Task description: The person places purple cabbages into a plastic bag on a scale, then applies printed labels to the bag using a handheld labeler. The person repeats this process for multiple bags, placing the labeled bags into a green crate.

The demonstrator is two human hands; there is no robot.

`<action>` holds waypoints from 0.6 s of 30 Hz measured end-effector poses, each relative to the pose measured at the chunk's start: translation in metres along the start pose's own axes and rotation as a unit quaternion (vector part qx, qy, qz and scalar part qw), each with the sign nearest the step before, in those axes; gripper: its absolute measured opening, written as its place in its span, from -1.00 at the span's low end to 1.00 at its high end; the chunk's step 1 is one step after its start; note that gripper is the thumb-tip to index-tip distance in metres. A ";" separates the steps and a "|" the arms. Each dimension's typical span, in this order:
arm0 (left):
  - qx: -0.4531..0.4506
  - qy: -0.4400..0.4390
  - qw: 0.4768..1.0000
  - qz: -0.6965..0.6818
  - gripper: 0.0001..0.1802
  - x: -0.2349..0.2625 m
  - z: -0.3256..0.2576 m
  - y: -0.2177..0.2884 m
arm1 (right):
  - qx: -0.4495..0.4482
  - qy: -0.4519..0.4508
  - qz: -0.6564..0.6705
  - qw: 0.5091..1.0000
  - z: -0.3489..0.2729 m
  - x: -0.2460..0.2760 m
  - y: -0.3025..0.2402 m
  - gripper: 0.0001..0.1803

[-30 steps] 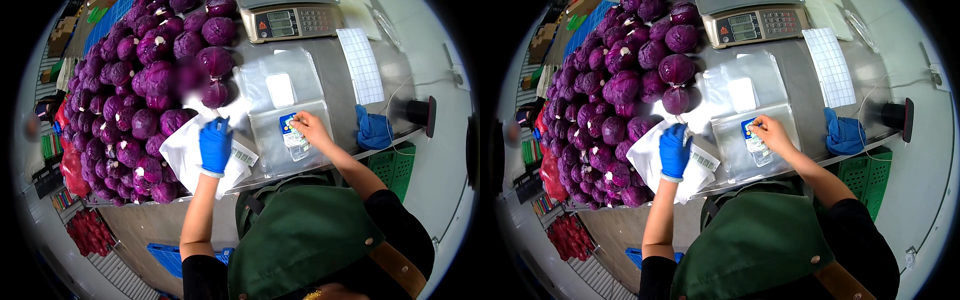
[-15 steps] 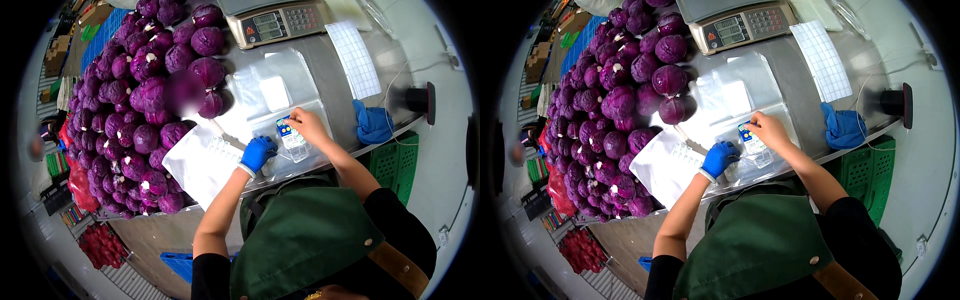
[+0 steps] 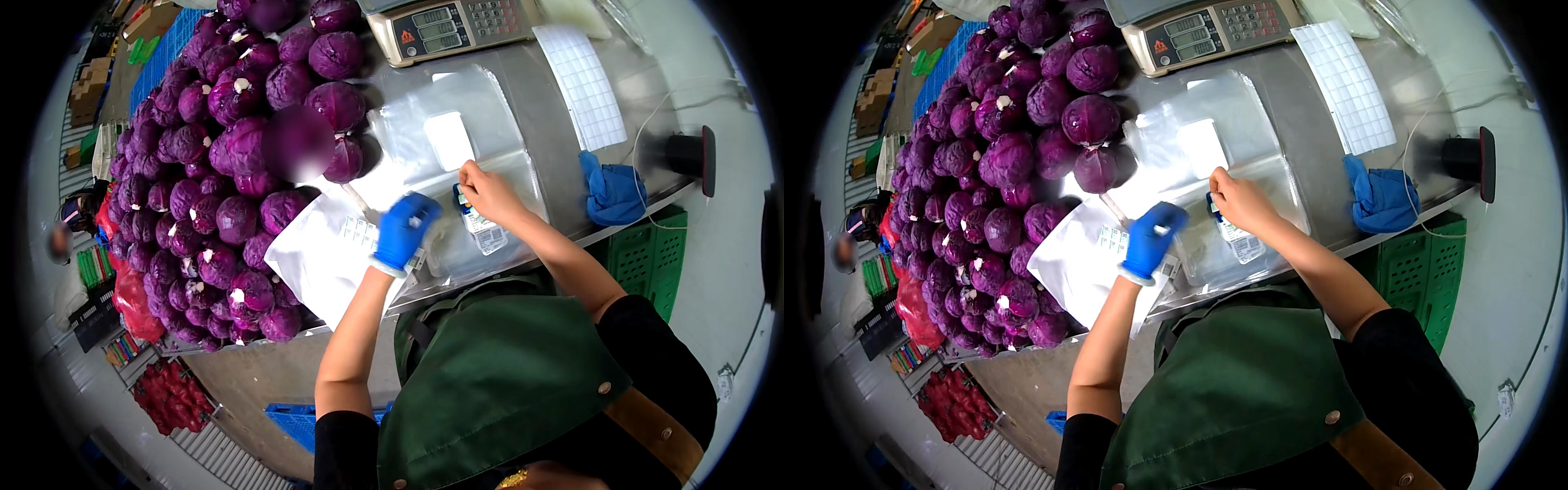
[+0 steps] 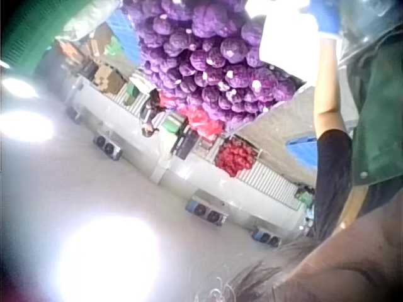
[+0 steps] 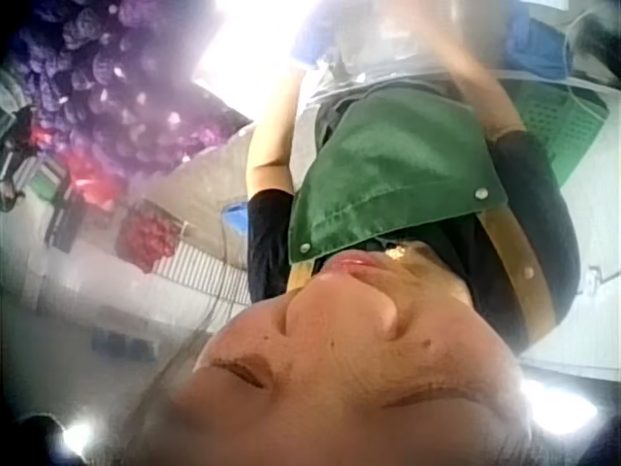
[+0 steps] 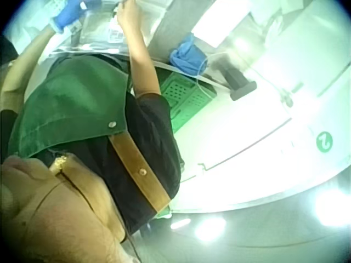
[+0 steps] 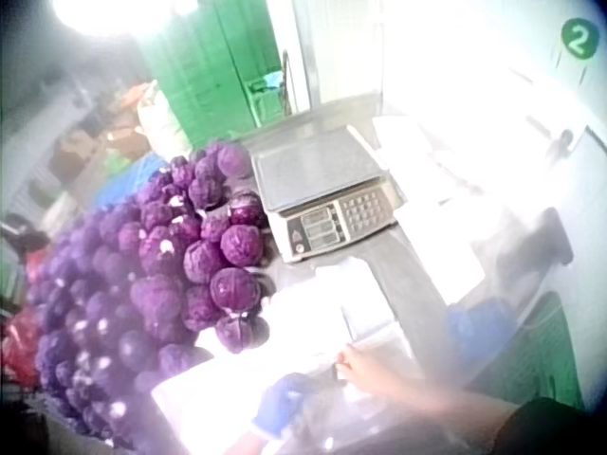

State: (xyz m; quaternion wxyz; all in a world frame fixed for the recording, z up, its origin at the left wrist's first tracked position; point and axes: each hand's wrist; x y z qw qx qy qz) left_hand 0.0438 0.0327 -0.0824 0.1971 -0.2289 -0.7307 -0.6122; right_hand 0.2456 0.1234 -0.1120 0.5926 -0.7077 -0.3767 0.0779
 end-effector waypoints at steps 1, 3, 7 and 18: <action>-0.097 -0.084 0.986 0.104 -0.81 -0.010 -0.002 0.000 | 0.006 0.004 -0.066 0.998 0.004 -0.004 0.004 -0.81; -0.153 -0.133 0.948 0.245 -0.72 -0.036 -0.013 -0.007 | -0.028 0.000 -0.149 0.988 0.008 -0.006 0.005 -0.78; -0.156 -0.126 0.938 0.284 -0.75 -0.050 -0.014 -0.022 | -0.066 0.000 -0.145 0.987 0.006 0.018 -0.011 -0.75; 0.175 0.358 0.874 -0.280 -0.84 0.023 0.032 -0.021 | -0.023 -0.106 0.201 0.974 -0.015 0.054 -0.049 -0.76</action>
Point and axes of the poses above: each hand's wrist, its own z-axis towards the middle knuckle, its own x-axis out of the back of the hand, y = z × x, and after that the axes turned 13 degrees about z, right-handed
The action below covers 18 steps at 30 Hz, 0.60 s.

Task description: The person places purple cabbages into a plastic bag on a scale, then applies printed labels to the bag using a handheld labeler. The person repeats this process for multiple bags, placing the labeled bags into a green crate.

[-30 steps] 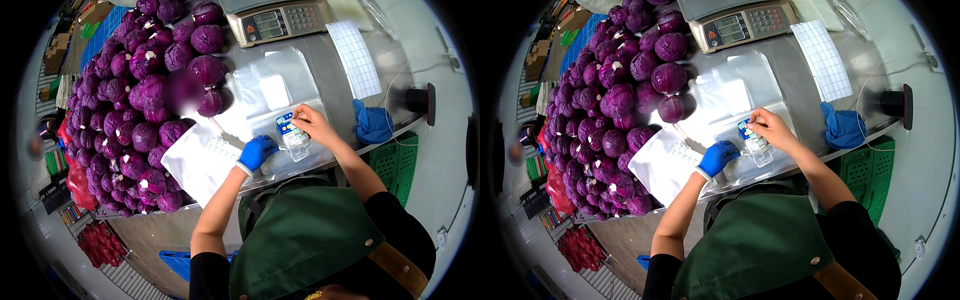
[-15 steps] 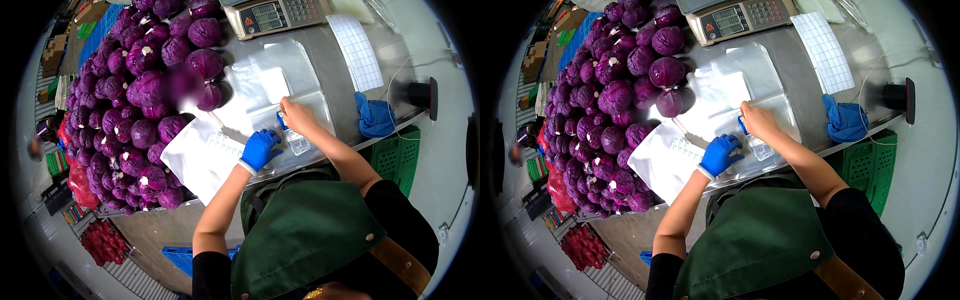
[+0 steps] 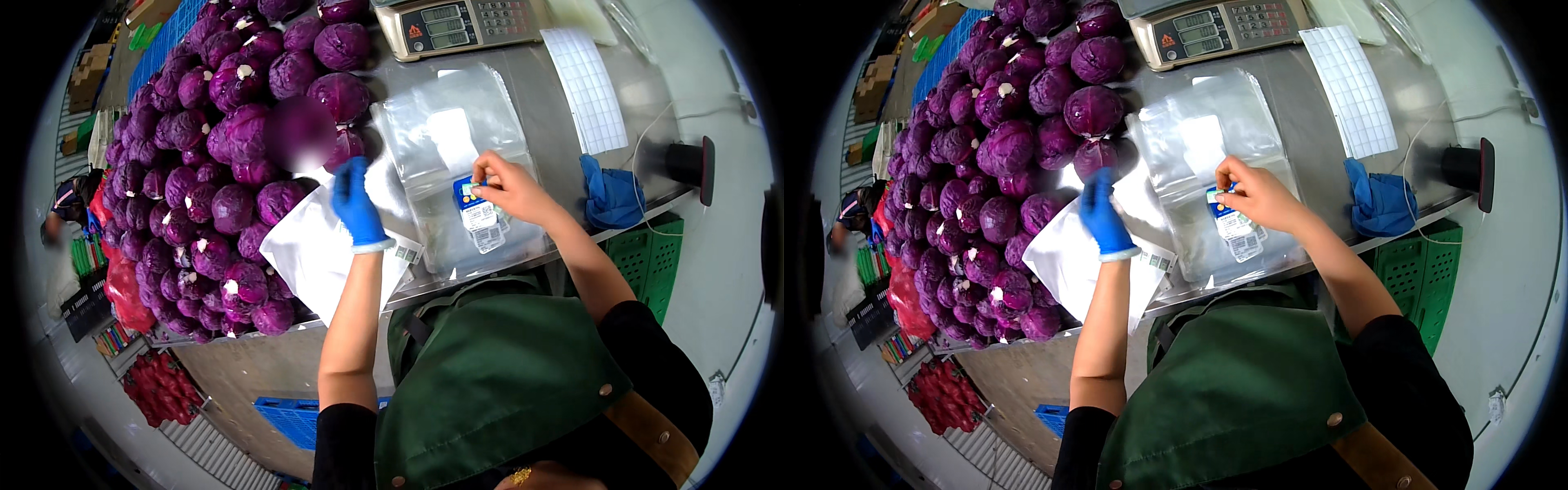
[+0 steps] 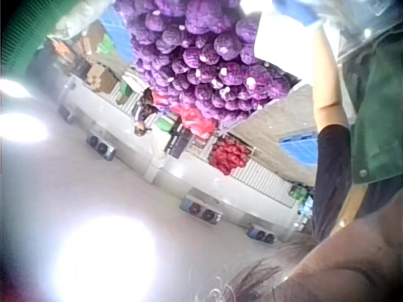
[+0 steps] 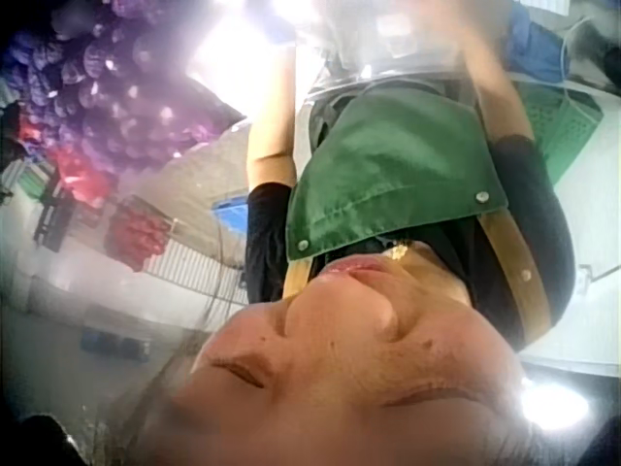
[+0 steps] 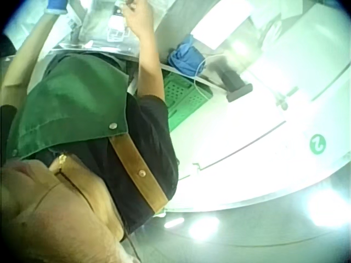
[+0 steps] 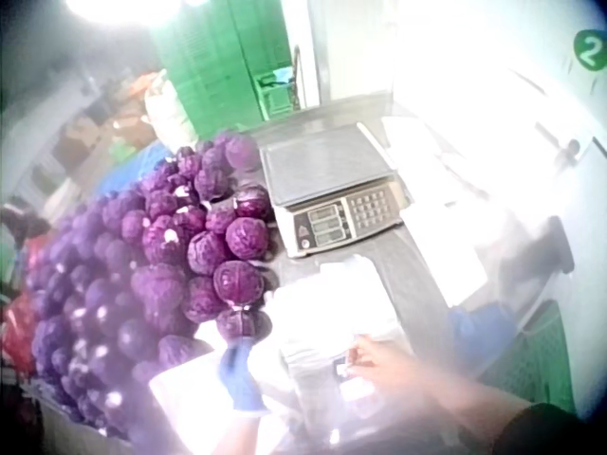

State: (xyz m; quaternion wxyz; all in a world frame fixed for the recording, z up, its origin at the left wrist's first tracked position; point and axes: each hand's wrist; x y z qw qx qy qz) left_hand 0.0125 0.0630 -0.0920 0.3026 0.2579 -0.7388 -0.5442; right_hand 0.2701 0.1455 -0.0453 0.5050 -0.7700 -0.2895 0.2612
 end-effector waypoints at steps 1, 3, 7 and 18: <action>-0.077 0.042 0.995 -0.054 -0.88 -0.001 0.001 0.007 | 0.013 0.009 -0.078 0.997 0.006 -0.002 0.010 -0.77; -0.134 -0.051 0.986 0.091 -0.91 0.008 -0.002 -0.010 | 0.042 0.022 -0.230 0.972 0.019 -0.010 0.037 -0.80; -0.310 -0.446 0.735 0.406 -0.67 -0.011 -0.053 -0.018 | 0.036 0.047 -0.344 0.937 0.032 -0.024 0.047 -0.86; -0.195 -0.489 0.747 0.405 -0.86 -0.012 -0.051 -0.041 | -0.016 0.049 0.076 0.996 0.021 0.006 0.001 -0.86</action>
Point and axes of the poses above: each hand's wrist, its own z-axis towards the middle knuckle, its own x-axis out of the back of the hand, y = z × x, and after that the axes turned 13 degrees about z, right-handed
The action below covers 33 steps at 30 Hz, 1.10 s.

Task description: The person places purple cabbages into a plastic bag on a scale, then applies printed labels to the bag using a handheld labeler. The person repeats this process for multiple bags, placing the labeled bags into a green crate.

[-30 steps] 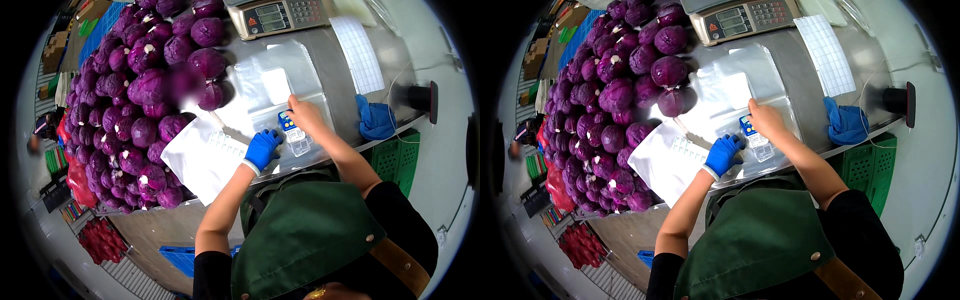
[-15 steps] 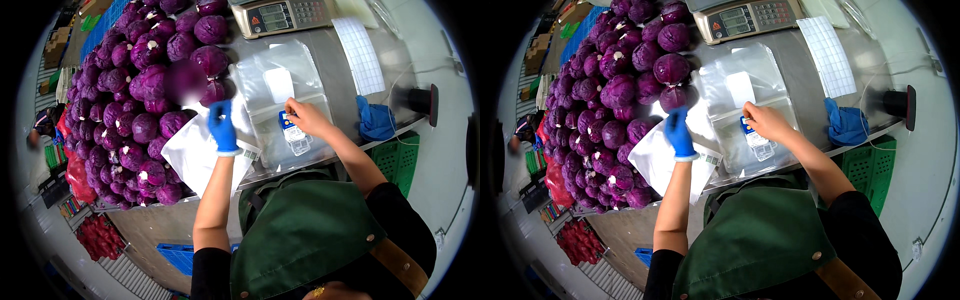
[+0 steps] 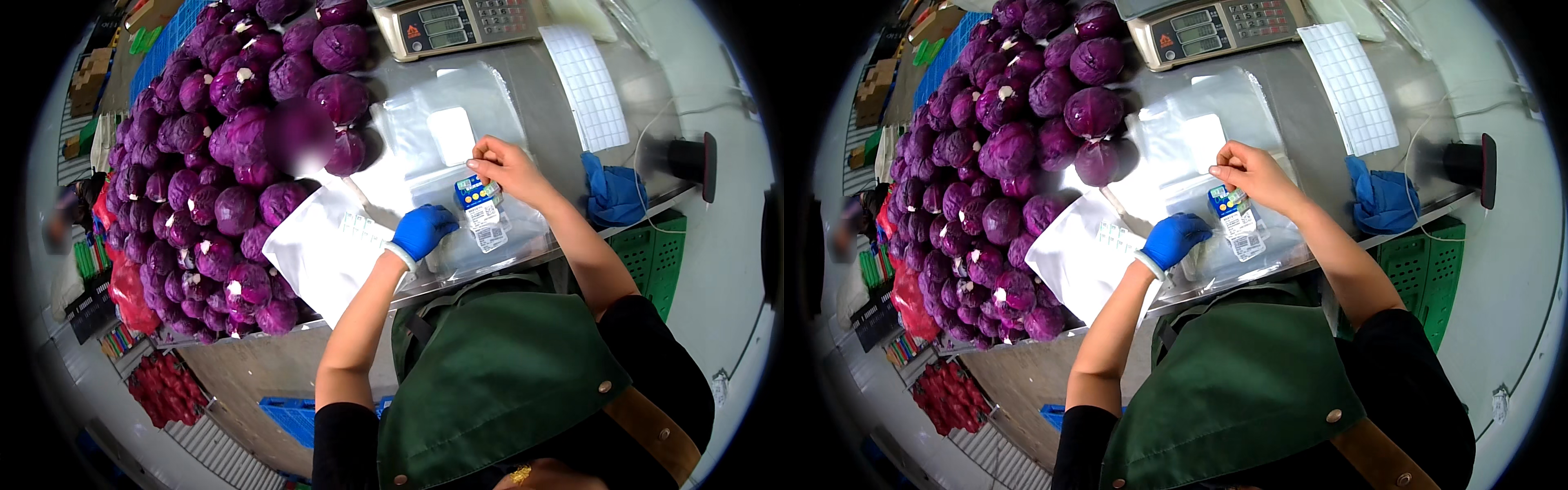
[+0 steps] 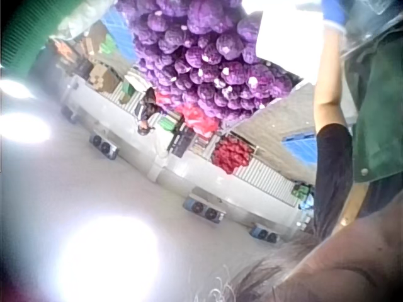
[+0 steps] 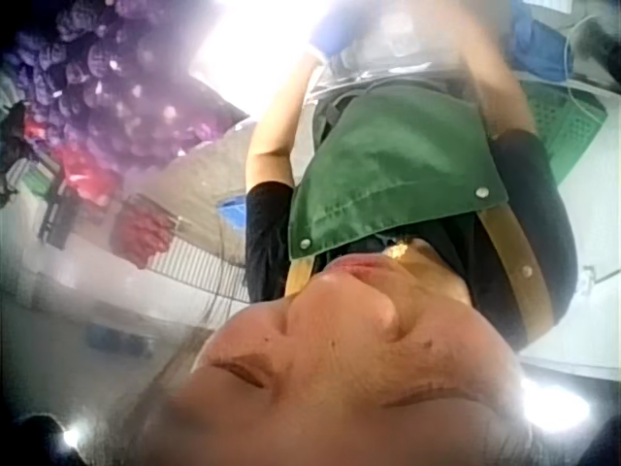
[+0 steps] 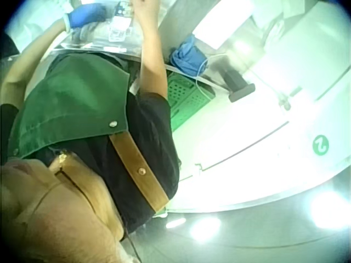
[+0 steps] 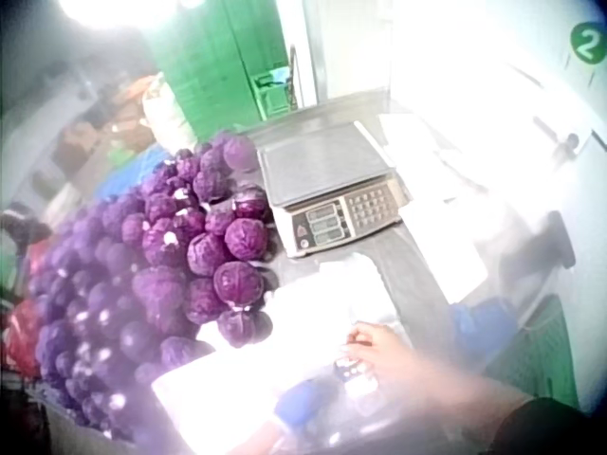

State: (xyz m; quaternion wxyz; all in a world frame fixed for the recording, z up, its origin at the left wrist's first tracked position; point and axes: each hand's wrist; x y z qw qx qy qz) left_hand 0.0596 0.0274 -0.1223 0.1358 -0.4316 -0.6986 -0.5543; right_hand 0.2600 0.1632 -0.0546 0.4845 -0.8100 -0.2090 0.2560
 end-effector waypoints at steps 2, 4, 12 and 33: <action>0.070 0.004 0.990 -0.118 -0.84 0.011 -0.001 -0.003 | 0.007 -0.022 0.088 0.996 -0.013 -0.001 -0.023 -0.91; 0.142 0.137 0.931 -0.306 -0.78 0.029 0.000 -0.009 | 0.020 -0.052 0.166 0.984 -0.019 0.002 -0.023 -0.92; 0.109 0.293 0.934 -0.173 -0.88 0.052 -0.005 -0.002 | 0.090 -0.007 -0.098 0.991 0.007 -0.005 0.047 -0.72; 0.120 0.309 0.913 -0.237 -0.82 0.065 0.014 -0.021 | 0.088 -0.032 0.167 0.981 -0.028 -0.002 0.000 -0.80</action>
Point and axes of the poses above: each hand's wrist, its own z-axis towards the middle knuckle, its own x-axis out of the back of the hand, y = z × x, and after that the axes turned 13 degrees about z, right-handed
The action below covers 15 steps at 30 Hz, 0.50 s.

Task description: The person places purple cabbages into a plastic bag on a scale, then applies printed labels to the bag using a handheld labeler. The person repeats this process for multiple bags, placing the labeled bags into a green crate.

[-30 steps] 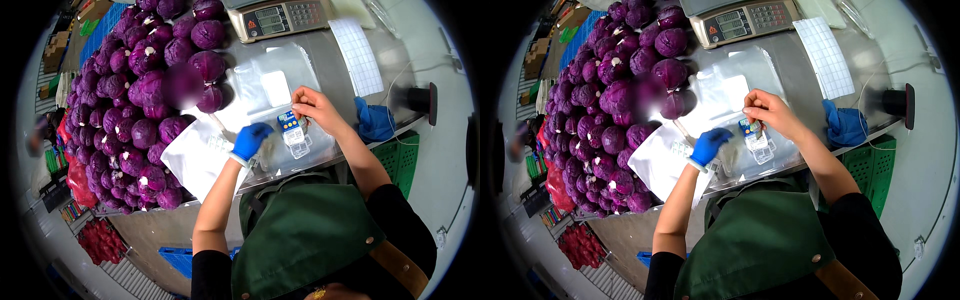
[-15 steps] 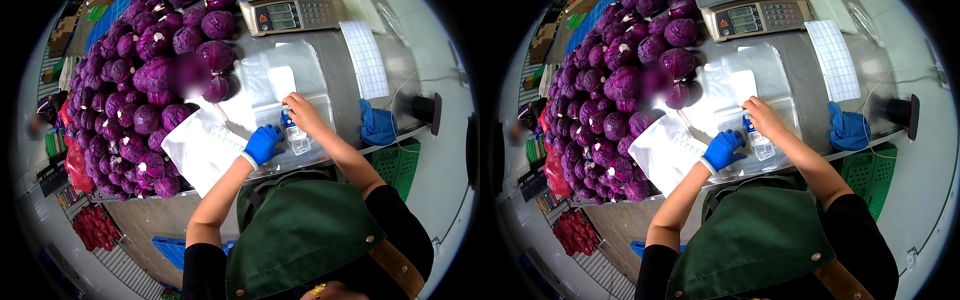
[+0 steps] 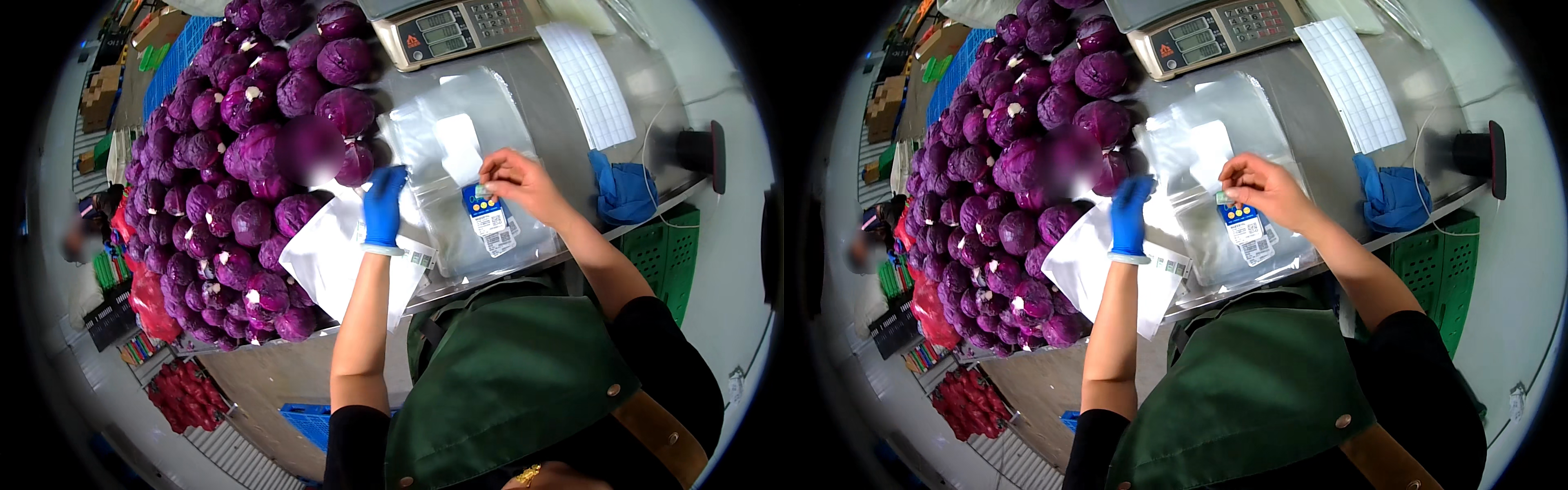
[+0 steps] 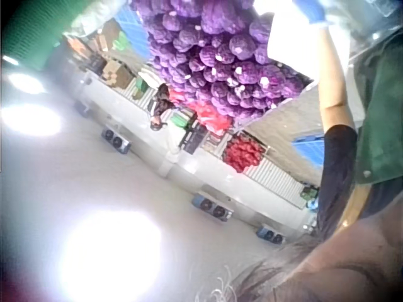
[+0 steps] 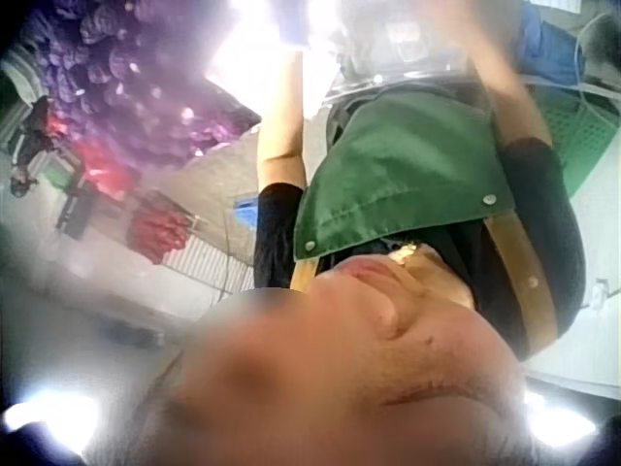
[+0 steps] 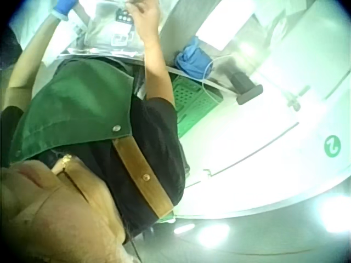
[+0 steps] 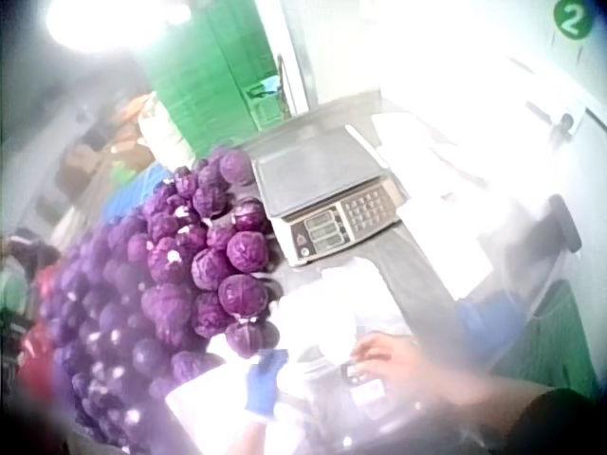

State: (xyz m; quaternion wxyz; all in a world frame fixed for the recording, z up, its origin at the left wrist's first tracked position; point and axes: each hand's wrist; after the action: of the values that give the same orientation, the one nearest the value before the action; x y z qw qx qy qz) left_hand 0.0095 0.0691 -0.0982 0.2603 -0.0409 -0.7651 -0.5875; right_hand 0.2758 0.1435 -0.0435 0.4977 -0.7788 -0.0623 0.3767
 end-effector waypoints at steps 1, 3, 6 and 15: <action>-0.007 0.092 0.995 -0.027 -0.83 0.006 0.007 0.009 | -0.014 -0.012 -0.027 0.999 0.006 0.008 0.018 -0.78; -0.043 0.163 0.986 0.002 -0.84 0.010 0.011 0.020 | -0.012 0.015 -0.179 0.984 0.012 0.013 0.041 -0.75; -0.114 -0.006 0.986 0.122 -0.84 -0.010 -0.019 0.029 | 0.003 0.022 -0.332 0.943 0.019 0.012 0.061 -0.67; -0.176 -0.293 0.874 0.345 -0.77 -0.057 -0.051 -0.009 | -0.014 0.073 -0.589 0.805 0.026 0.015 0.056 -0.70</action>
State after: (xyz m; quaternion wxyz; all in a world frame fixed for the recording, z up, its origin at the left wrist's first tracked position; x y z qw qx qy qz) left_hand 0.0736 0.0330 -0.1225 0.1982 -0.5178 -0.6273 -0.5469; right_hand 0.2541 0.1416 -0.1030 0.6163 -0.6240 -0.4780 -0.0479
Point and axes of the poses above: each hand's wrist, its own z-axis towards the middle knuckle, its own x-axis out of the back of the hand, y = z × x, and after that the axes turned 13 degrees about z, right-handed
